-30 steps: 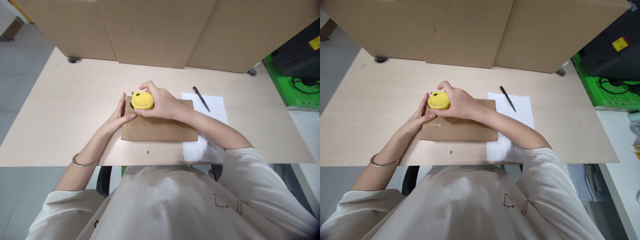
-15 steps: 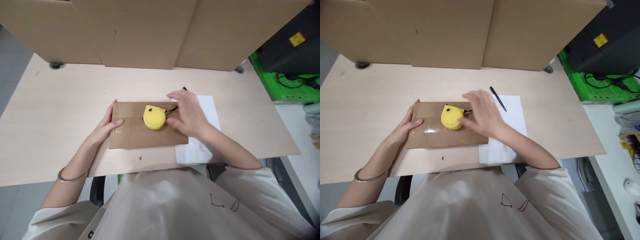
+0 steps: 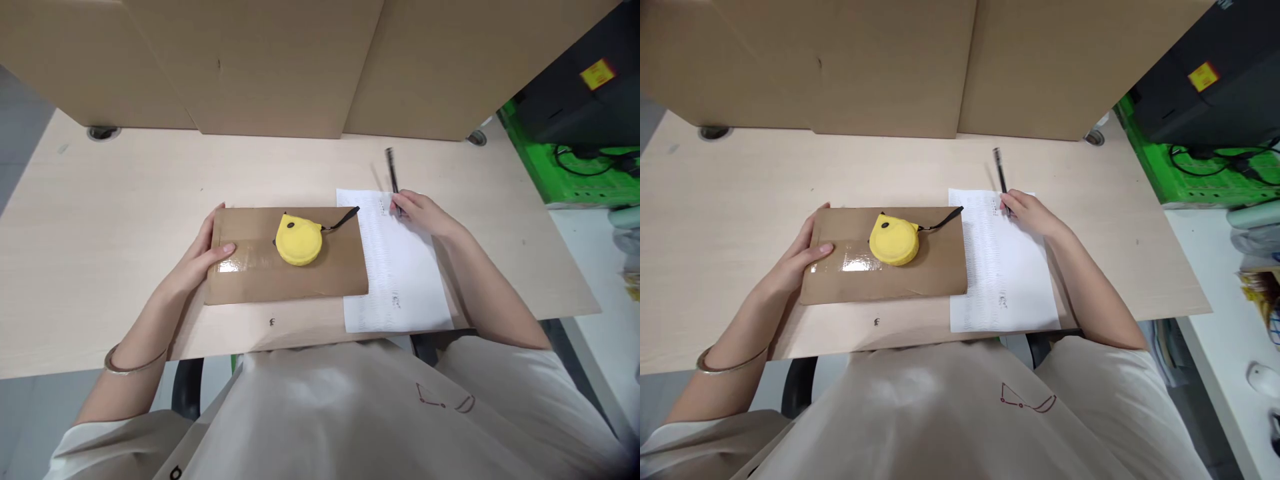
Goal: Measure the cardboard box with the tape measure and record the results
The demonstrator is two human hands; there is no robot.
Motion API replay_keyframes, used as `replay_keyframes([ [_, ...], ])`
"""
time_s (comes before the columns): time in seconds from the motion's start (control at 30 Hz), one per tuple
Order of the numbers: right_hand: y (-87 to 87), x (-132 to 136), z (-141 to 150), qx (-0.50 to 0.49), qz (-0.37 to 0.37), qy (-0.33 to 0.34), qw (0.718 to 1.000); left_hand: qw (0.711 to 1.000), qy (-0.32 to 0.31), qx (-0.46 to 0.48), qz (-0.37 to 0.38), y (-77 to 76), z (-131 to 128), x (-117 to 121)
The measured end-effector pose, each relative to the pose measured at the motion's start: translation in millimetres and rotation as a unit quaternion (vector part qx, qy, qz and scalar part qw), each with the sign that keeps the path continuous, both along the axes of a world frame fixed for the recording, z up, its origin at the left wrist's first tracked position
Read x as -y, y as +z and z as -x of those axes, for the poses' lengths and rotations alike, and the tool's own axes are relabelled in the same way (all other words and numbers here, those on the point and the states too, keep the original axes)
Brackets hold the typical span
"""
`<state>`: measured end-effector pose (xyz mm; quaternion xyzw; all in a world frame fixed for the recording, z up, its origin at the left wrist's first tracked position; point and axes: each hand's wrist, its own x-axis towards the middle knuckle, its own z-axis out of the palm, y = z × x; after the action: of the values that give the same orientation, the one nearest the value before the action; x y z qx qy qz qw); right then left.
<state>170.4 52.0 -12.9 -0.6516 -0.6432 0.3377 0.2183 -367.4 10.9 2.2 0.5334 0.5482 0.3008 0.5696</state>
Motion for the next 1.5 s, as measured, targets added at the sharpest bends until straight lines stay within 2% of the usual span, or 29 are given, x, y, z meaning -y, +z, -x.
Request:
replay_keyframes([
  [0.13,-7.8,3.1,-0.5,-0.192,-0.013,-0.028,0.981,1.000,0.002,0.006,0.010,0.3,2.9,2.0],
  [0.23,-12.1,6.4,2.6,-0.234,-0.022,-0.042,0.971,1.000,-0.003,-0.001,0.008,0.5,4.9,2.4],
  [0.53,-12.0,8.2,2.9,-0.197,-0.002,-0.058,0.979,1.000,0.001,-0.011,0.012,8.5,0.5,6.2],
  [0.8,-8.0,11.1,4.7,-0.172,0.016,-0.063,0.983,1.000,0.002,0.015,0.017,5.7,0.6,7.3],
  [1.0,-7.7,10.9,1.8,-0.153,0.019,-0.057,0.986,1.000,-0.018,0.009,-0.007,0.1,4.4,5.3],
  [1.27,-6.2,11.0,2.1,-0.155,0.017,-0.066,0.986,1.000,0.001,0.018,0.011,7.2,-3.4,9.5],
  [1.5,-10.6,9.6,-1.0,-0.144,0.012,-0.066,0.987,1.000,-0.003,0.007,0.006,6.1,-5.3,9.5],
])
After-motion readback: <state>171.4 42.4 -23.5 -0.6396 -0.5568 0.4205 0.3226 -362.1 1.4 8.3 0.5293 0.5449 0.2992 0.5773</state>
